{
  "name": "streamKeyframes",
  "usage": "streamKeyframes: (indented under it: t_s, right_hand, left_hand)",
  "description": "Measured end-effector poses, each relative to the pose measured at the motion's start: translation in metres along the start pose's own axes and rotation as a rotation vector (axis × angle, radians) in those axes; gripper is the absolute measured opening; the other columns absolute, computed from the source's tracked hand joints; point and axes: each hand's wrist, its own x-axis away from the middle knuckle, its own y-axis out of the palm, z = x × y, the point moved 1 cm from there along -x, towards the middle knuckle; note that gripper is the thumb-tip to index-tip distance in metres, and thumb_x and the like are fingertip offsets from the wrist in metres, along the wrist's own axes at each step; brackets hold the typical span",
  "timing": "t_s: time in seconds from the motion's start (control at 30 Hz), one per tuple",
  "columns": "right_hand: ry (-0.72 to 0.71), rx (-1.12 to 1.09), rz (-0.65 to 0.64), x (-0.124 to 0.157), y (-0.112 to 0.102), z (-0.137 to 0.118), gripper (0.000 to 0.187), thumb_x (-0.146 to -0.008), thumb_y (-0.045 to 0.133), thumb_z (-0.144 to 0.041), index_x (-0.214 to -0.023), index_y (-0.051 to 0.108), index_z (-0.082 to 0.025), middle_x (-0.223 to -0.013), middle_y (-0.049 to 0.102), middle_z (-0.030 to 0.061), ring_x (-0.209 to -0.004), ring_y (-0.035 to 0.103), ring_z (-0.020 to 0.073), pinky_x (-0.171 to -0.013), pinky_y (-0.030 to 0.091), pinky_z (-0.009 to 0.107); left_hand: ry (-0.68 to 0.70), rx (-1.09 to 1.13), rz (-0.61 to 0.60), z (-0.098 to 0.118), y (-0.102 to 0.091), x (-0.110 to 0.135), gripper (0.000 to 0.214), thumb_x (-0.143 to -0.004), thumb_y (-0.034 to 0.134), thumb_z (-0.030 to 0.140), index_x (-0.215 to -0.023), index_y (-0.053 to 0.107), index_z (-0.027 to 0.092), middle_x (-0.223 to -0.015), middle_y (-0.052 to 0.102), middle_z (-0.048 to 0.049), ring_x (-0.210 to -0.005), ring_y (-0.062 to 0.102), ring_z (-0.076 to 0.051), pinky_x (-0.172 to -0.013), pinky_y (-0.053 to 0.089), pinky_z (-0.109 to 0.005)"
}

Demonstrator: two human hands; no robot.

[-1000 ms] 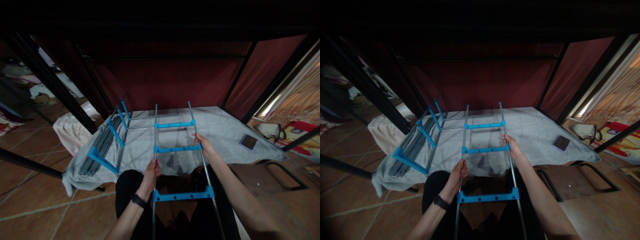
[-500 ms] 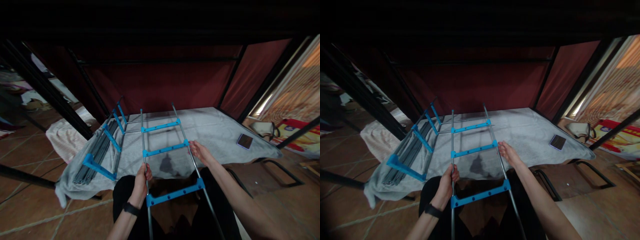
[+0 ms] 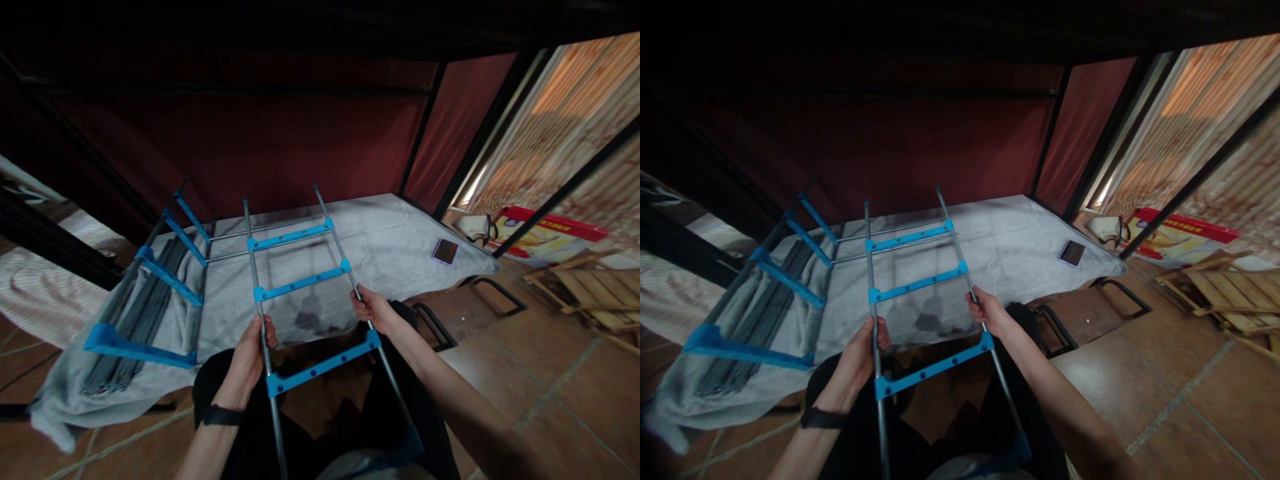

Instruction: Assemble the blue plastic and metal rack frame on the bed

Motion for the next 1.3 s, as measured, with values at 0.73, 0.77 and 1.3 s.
streamKeyframes:
  t_s: [0.73,0.77,1.3]
  right_hand:
    - [-0.006,-0.072,-0.014,0.041,-0.007,0.028,0.041,-0.084,0.064,-0.052,-0.068,0.044,-0.02,-0.052,0.027,-0.0099,-0.042,0.013,0.0043,-0.033,0.011,0.015]
    - [-0.002,-0.072,-0.013,0.042,-0.007,0.03,0.041,-0.084,0.064,-0.052,-0.068,0.044,-0.02,-0.052,0.027,-0.0098,-0.042,0.013,0.0043,-0.033,0.011,0.014]
    - [-0.246,0.138,0.042,0.047,0.0,-0.062,0.031,-0.088,0.054,-0.048,-0.07,0.048,-0.023,-0.055,0.019,-0.0076,-0.045,0.007,0.0088,-0.035,0.012,0.021]
  left_hand:
    - [-0.057,0.179,-0.081,-0.034,-0.003,0.044,0.032,-0.087,0.064,0.04,-0.07,0.054,0.015,-0.051,0.03,0.0069,-0.043,0.024,-0.005,-0.042,0.026,-0.017]
    - [-0.053,0.185,-0.086,-0.035,-0.004,0.045,0.032,-0.087,0.063,0.04,-0.07,0.054,0.015,-0.051,0.03,0.0069,-0.043,0.024,-0.005,-0.042,0.026,-0.017]
    - [-0.101,-0.094,-0.22,-0.018,0.018,0.056,0.045,-0.082,0.065,0.055,-0.105,0.063,0.016,-0.092,0.068,-0.0105,-0.081,0.066,-0.02,-0.067,0.052,-0.03]
